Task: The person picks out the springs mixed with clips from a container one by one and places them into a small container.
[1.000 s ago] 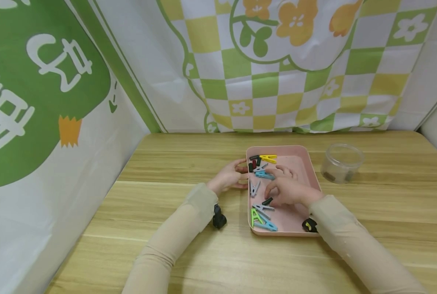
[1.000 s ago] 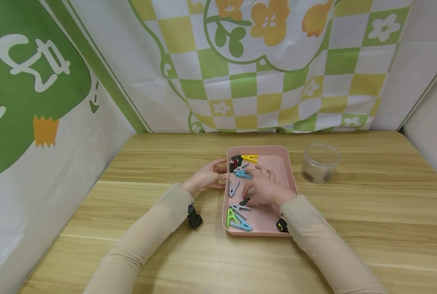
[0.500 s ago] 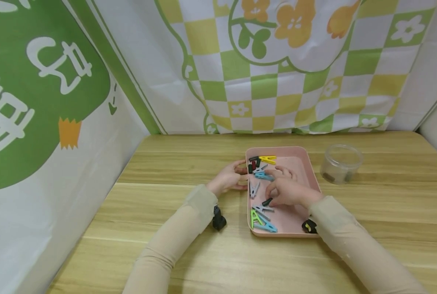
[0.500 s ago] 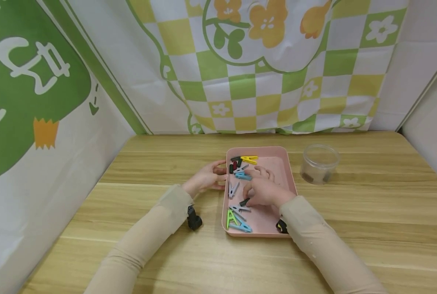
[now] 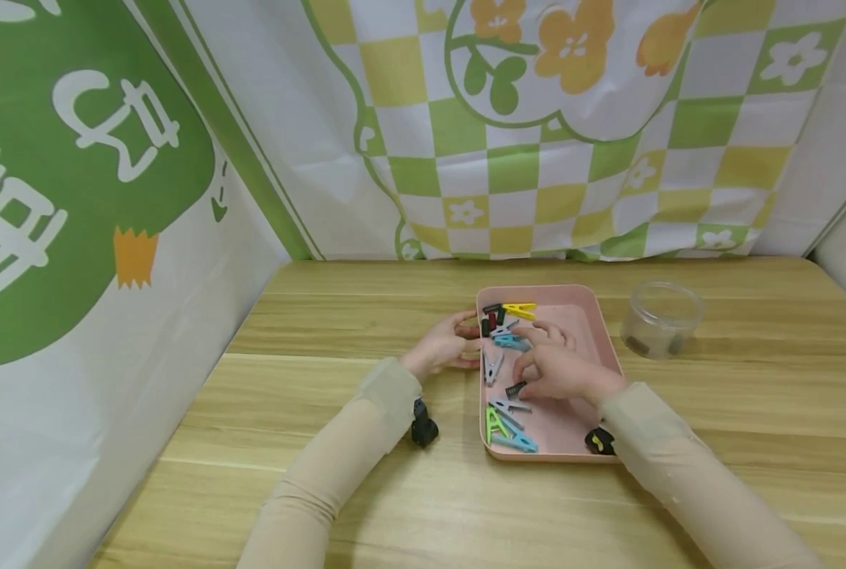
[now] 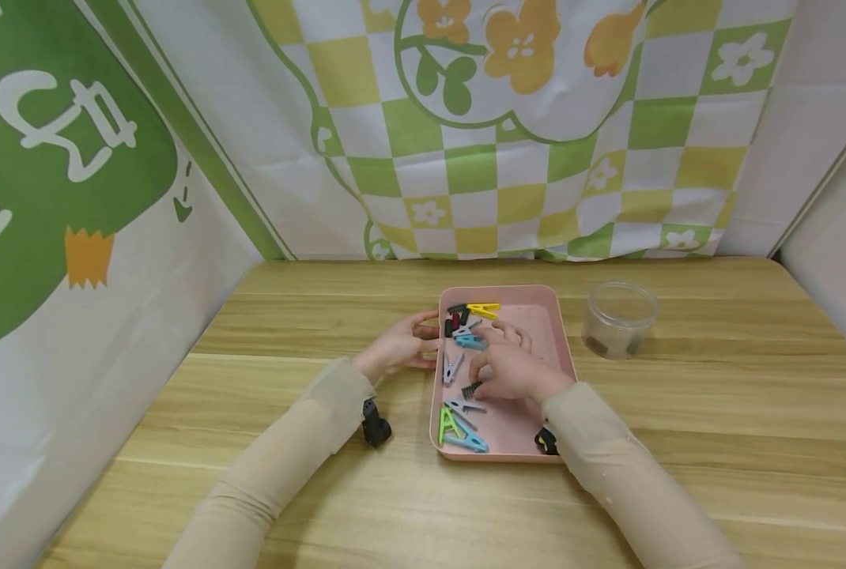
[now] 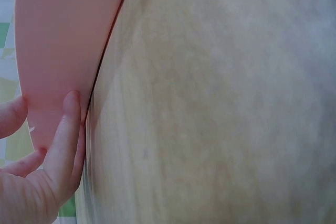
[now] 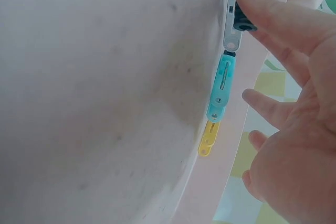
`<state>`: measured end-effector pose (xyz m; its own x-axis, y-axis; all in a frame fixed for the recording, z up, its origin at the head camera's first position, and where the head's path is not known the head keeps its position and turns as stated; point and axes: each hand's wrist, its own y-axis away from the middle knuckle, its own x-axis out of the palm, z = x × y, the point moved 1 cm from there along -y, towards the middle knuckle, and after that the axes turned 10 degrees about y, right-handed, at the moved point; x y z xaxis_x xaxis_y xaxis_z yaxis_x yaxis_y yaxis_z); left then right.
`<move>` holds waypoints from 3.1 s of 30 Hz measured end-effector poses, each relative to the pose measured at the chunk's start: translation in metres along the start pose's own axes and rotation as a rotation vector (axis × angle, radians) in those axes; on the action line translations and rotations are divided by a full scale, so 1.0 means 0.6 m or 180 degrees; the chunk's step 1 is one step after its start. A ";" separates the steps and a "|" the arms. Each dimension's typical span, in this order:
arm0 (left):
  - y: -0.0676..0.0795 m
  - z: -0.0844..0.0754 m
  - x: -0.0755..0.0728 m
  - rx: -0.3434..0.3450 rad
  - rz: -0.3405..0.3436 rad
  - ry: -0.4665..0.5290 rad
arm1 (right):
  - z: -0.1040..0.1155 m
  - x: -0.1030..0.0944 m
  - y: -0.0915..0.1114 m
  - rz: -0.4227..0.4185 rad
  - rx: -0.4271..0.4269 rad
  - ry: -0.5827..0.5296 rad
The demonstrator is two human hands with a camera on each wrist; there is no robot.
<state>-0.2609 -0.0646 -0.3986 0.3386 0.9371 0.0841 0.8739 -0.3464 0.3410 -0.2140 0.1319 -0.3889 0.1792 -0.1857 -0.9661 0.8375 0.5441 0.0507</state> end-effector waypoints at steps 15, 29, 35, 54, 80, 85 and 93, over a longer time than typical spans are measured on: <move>0.004 -0.004 0.002 -0.0039 0.0014 0.0007 | 0.000 -0.001 -0.002 -0.0226 0.0001 -0.0106; 0.001 -0.003 0.002 -0.0040 -0.0023 0.0020 | -0.007 -0.012 -0.003 -0.0418 0.0087 -0.0275; 0.000 -0.002 0.002 -0.0025 -0.0029 -0.0019 | -0.009 -0.016 -0.002 -0.0412 0.0106 -0.0312; -0.002 -0.003 0.003 -0.0045 -0.0043 -0.0037 | -0.011 -0.036 0.005 -0.0392 0.0170 -0.0297; 0.004 -0.007 0.003 -0.0025 -0.0062 -0.0074 | -0.018 -0.083 0.020 -0.0495 0.0075 -0.0308; 0.002 -0.005 0.003 -0.0002 -0.0071 -0.0082 | -0.020 -0.094 0.027 -0.0530 0.0077 -0.0297; 0.003 -0.003 0.007 0.0042 -0.0080 -0.0169 | -0.035 -0.114 0.038 -0.0539 0.0178 -0.0294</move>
<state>-0.2585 -0.0614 -0.3956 0.3341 0.9422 0.0258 0.8868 -0.3235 0.3300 -0.2180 0.1744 -0.3268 0.0778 -0.3464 -0.9348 0.8866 0.4529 -0.0941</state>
